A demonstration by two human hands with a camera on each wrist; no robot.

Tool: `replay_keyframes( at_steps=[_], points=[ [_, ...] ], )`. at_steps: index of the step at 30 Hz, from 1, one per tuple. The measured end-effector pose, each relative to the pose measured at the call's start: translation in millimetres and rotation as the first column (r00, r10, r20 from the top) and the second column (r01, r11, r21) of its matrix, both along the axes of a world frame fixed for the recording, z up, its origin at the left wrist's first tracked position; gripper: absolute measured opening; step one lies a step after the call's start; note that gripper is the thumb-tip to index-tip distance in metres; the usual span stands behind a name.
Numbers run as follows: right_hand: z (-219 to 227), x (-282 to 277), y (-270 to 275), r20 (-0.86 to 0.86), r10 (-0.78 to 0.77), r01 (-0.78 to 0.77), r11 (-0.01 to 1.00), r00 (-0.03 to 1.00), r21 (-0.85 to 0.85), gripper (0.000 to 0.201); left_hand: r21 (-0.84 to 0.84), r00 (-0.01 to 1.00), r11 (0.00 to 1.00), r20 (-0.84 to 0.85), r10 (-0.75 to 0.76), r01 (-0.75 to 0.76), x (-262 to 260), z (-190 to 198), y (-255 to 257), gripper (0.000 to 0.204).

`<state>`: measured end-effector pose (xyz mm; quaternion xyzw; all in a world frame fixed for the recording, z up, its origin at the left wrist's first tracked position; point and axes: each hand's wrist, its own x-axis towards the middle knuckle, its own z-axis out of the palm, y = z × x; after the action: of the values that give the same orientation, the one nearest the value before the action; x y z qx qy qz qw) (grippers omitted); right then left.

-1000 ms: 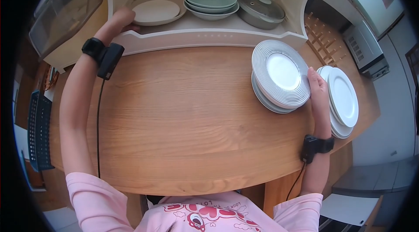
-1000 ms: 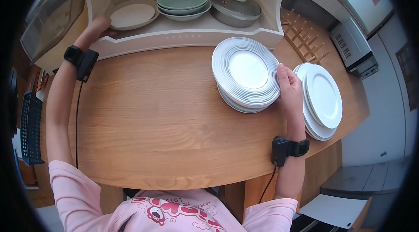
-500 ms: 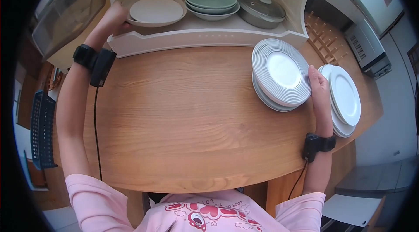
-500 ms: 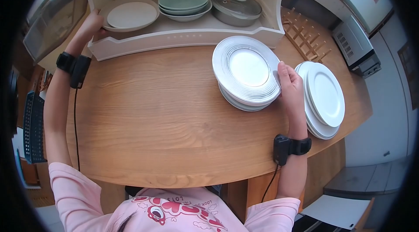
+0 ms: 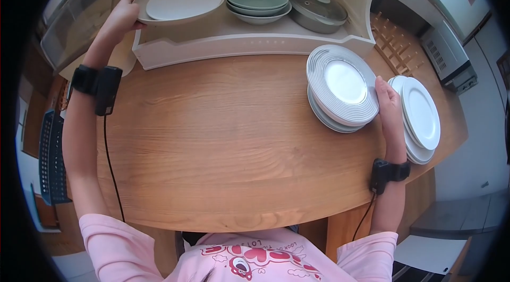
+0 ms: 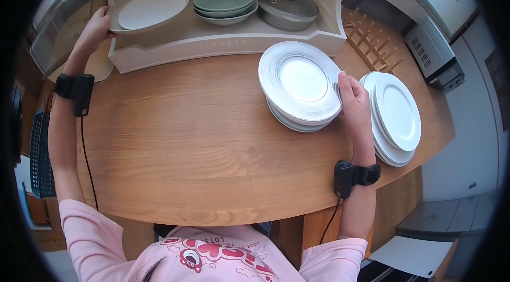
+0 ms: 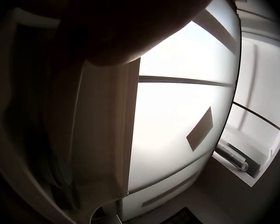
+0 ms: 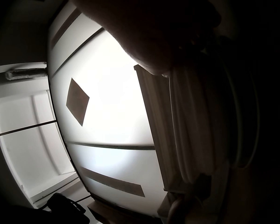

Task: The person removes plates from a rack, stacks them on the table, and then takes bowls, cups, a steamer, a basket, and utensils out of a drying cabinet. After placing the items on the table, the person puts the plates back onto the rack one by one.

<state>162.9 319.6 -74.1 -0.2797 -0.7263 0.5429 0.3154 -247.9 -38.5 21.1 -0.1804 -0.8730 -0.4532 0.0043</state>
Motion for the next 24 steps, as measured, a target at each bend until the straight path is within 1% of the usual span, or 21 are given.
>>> replay_keyframes(
  at_steps=[2,4,6,7,8,9,10,11,12,13,14,15,16,17,18,19,21,22,24],
  points=[
    [0.9,0.3,-1.4,0.000,-0.025,0.025,1.000,1.000,-0.004,0.036,-0.025,1.000,1.000,-0.021,-0.016,0.015,15.0,7.7,-4.3,0.048],
    [2.3,0.9,-2.4,0.013,-0.005,0.005,1.000,1.000,0.009,0.036,-0.051,0.999,0.998,-0.041,-0.030,0.028,34.3,17.4,-12.2,0.047],
    [2.6,1.1,-2.6,0.012,-0.001,0.000,1.000,1.000,0.006,0.036,-0.166,0.990,0.978,-0.027,-0.136,0.130,52.6,24.9,-20.1,0.044],
    [2.2,1.1,-2.4,0.010,0.004,-0.004,1.000,1.000,0.005,0.036,-0.170,0.990,0.976,-0.029,-0.140,0.133,63.4,23.6,-22.5,0.044],
    [1.0,2.3,0.8,0.008,-0.001,0.001,1.000,1.000,0.002,0.036,-0.084,0.977,0.976,-0.058,-0.204,0.199,76.3,21.1,-24.0,0.042],
    [-0.4,4.5,6.1,0.048,0.012,-0.012,1.000,0.999,-0.001,0.036,0.002,0.960,0.964,-0.090,-0.265,0.266,89.7,18.2,-24.7,0.040],
    [-1.1,6.3,9.2,0.090,0.027,-0.027,1.000,0.996,-0.002,0.038,0.001,0.959,0.963,-0.088,-0.269,0.270,103.9,14.1,-23.9,0.040],
    [-1.4,5.4,6.9,0.093,0.023,-0.023,1.000,0.995,-0.001,0.038,0.068,0.930,0.927,-0.043,-0.366,0.368,119.2,9.5,-22.0,0.039],
    [-1.4,2.7,2.2,0.034,0.018,-0.017,1.000,0.999,-0.020,0.037,0.141,0.889,0.880,-0.004,-0.458,0.454,134.5,5.5,-20.3,0.039],
    [-0.9,1.0,-0.5,-0.025,0.013,-0.014,0.999,1.000,-0.039,0.036,0.102,0.864,0.866,0.078,-0.498,0.490,149.3,3.6,-18.4,0.039],
    [-0.6,1.2,0.2,-0.024,0.014,-0.015,0.999,1.000,-0.037,0.036,0.066,0.834,0.848,0.159,-0.529,0.526,163.3,2.6,-16.8,0.040],
    [-1.4,1.6,1.8,-0.019,0.019,-0.020,0.999,1.000,-0.030,0.036,0.055,0.789,0.802,0.146,-0.596,0.595,174.9,-3.5,-14.5,0.040],
    [-2.0,1.7,2.2,-0.016,0.025,-0.025,0.999,1.000,-0.023,0.036,0.092,0.750,0.766,0.163,-0.641,0.636,182.6,-16.8,-12.0,0.039],
    [-2.2,1.7,2.2,-0.016,0.027,-0.027,0.999,1.000,-0.021,0.036,0.020,0.666,0.716,0.352,-0.658,0.698,196.4,-9.5,-5.9,0.042],
    [-1.7,1.8,1.7,-0.023,0.041,-0.042,0.998,0.999,-0.036,0.035,0.058,0.620,0.682,0.364,-0.695,0.729,208.0,-18.1,-1.8,0.042],
    [-1.3,2.1,1.6,-0.030,0.054,-0.056,0.997,0.998,-0.051,0.035,0.004,0.572,0.670,0.517,-0.637,0.742,222.2,-10.3,6.1,0.041],
    [-0.9,2.9,1.8,-0.027,0.064,-0.065,0.997,0.998,-0.038,0.034,0.014,0.458,0.584,0.605,-0.652,0.812,234.3,-20.1,16.7,0.040],
    [-0.7,3.1,1.7,-0.026,0.073,-0.074,0.997,0.997,-0.027,0.034,0.016,0.458,0.584,0.603,-0.653,0.812,239.4,-28.2,21.6,0.040],
    [-1.4,3.2,1.9,-0.023,0.068,-0.068,0.997,0.997,-0.022,0.034,0.056,0.383,0.470,0.501,-0.776,0.881,247.1,-43.6,30.9,0.041]
  ],
)
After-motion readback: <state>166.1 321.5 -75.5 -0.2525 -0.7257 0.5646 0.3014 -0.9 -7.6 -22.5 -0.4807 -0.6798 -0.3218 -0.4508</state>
